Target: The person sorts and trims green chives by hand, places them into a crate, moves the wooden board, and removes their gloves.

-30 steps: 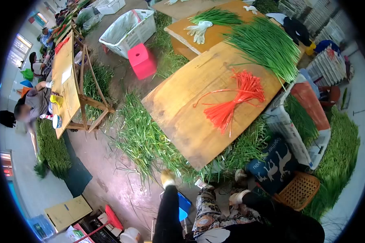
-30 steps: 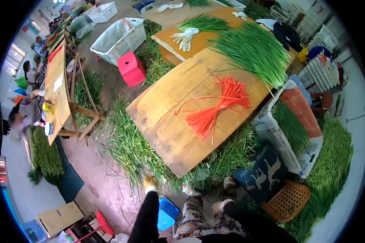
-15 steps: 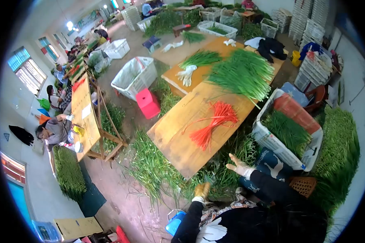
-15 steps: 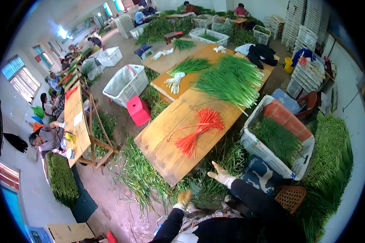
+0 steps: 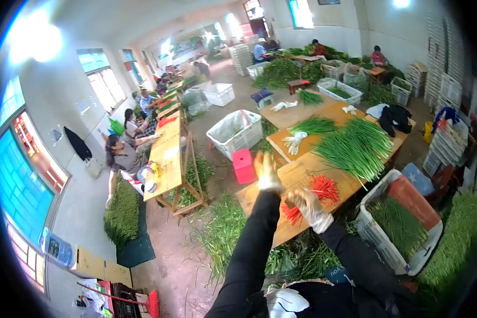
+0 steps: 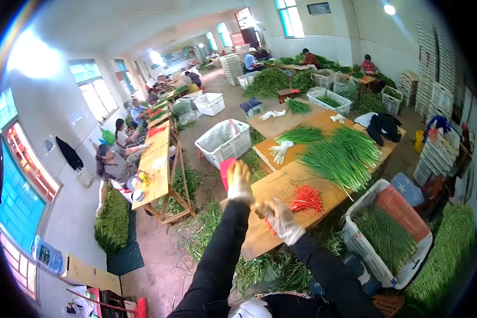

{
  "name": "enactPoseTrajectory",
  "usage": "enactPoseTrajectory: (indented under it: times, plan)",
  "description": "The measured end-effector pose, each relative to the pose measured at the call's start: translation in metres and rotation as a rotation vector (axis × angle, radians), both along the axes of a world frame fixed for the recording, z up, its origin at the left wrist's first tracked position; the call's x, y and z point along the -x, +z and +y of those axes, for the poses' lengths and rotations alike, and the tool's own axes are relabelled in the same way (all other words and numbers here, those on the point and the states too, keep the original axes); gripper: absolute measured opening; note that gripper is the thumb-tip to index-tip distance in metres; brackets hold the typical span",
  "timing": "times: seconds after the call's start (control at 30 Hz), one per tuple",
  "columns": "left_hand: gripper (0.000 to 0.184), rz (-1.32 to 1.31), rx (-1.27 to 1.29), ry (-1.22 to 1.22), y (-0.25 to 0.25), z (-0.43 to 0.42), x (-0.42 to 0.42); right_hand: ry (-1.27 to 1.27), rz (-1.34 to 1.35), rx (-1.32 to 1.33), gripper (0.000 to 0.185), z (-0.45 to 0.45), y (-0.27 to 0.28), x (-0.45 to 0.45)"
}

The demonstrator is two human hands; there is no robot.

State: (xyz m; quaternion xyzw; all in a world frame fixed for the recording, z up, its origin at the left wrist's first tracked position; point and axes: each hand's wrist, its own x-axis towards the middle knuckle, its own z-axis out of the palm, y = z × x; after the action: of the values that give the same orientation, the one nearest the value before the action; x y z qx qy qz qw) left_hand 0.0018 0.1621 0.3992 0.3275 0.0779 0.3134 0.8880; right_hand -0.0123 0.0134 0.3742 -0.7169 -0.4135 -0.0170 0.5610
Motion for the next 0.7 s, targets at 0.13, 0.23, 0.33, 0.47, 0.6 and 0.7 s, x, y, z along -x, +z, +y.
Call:
enactPoseTrajectory:
  times: [0.13, 0.23, 0.33, 0.47, 0.6, 0.7]
  plan:
    - [0.045, -0.031, -0.546, 0.630, 0.091, 0.032, -0.039, -0.066, -0.373, -0.043, 0.045, 0.036, 0.107, 0.016]
    - [0.037, -0.280, -0.610, 0.677, 0.133, 0.034, -0.018, -0.039, -0.486, -0.019, 0.041, 0.052, 0.121, 0.032]
    - [0.036, -0.317, -0.617, 0.723, 0.141, 0.042, 0.009, 0.014, -0.722, -0.084, 0.041, 0.067, 0.100, 0.049]
    - [0.033, -0.217, -0.401, 0.651, 0.131, 0.051, 0.032, 0.124, -0.843, -0.091, 0.035, 0.051, 0.102, 0.096]
    - [0.037, -0.267, 0.194, -0.175, 0.109, 0.028, 0.065, 0.548, -0.850, -0.002, 0.017, 0.031, 0.108, 0.083]
    - [0.035, -0.270, 0.136, -0.130, 0.093, 0.018, 0.077, 0.107, -0.508, -0.070, 0.040, 0.013, 0.116, 0.061]
